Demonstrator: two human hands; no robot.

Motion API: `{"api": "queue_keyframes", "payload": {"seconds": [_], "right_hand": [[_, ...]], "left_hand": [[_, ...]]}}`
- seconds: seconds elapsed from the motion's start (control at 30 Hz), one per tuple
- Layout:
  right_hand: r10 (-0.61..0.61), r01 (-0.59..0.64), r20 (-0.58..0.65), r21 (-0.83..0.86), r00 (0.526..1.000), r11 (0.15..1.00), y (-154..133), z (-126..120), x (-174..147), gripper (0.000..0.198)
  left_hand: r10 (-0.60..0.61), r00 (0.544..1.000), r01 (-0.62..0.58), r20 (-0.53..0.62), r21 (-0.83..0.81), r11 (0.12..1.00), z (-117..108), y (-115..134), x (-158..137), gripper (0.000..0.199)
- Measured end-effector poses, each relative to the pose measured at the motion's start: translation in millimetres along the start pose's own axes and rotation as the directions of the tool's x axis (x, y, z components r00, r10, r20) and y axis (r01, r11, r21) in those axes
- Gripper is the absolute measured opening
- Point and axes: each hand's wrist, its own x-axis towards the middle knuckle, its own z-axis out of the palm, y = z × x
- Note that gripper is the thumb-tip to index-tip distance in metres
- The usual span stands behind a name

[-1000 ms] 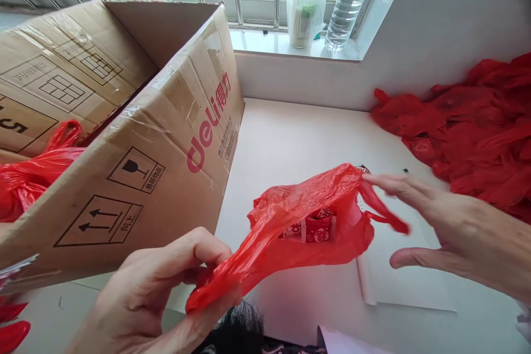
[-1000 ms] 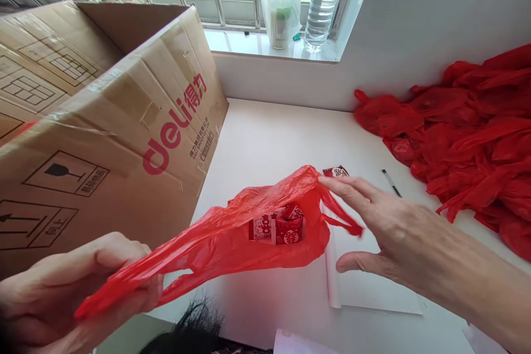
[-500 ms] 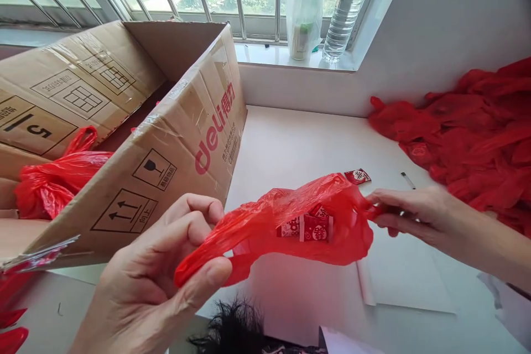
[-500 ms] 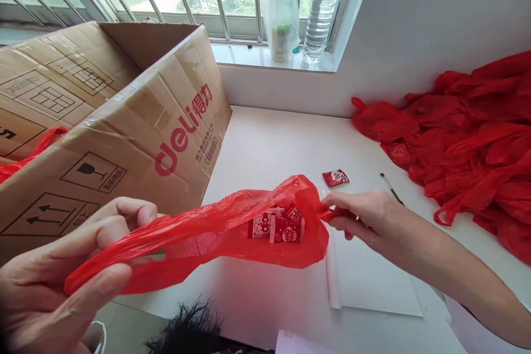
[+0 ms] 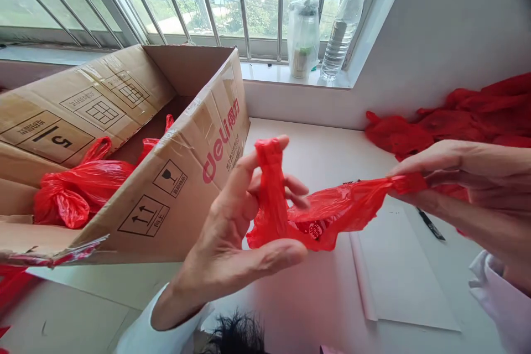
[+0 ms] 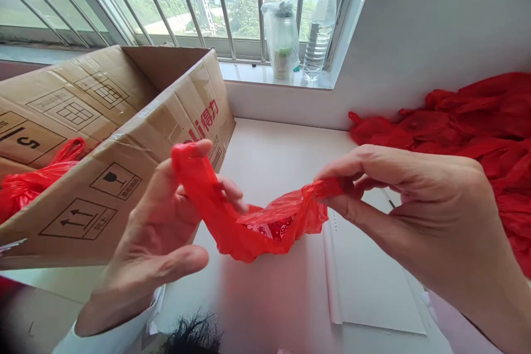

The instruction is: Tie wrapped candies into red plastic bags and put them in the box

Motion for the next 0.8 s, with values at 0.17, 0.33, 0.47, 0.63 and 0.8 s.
{"api": "queue_keyframes", "payload": {"seconds": [0.17,0.33,0.47,0.63,0.8], "right_hand": [[-0.179,0.132,0.182,0.242,0.967,0.961,-26.7,25.7,1.4,0.009],[-0.341,0.194,0.296,0.430,0.892,0.882,-27.1,32.3,6.3,0.025],[-0.148,0.029,0.331,0.338,0.932,0.941,-1.7,44.1,6.1,0.026],[0.081,-0.314,0.376,0.617,0.923,0.722,18.0,73.4,-5.4,0.008],[-0.140,0.055,0.111,0.552,0.984,0.832,-5.6,64.6,-18.5,0.016]], "left_hand": [[-0.137,0.987,0.101,0.087,0.332,0.938,29.7,-1.6,4.0,0.052],[-0.082,0.984,0.023,0.157,0.348,0.937,38.9,0.1,1.8,0.025],[-0.322,0.928,0.271,0.190,0.250,0.930,31.0,-3.9,-0.5,0.030],[-0.437,0.888,0.442,0.144,-0.003,0.897,29.0,-14.7,-3.5,0.038],[-0.481,0.848,0.513,0.220,-0.120,0.850,18.7,-14.0,3.5,0.035]]}}
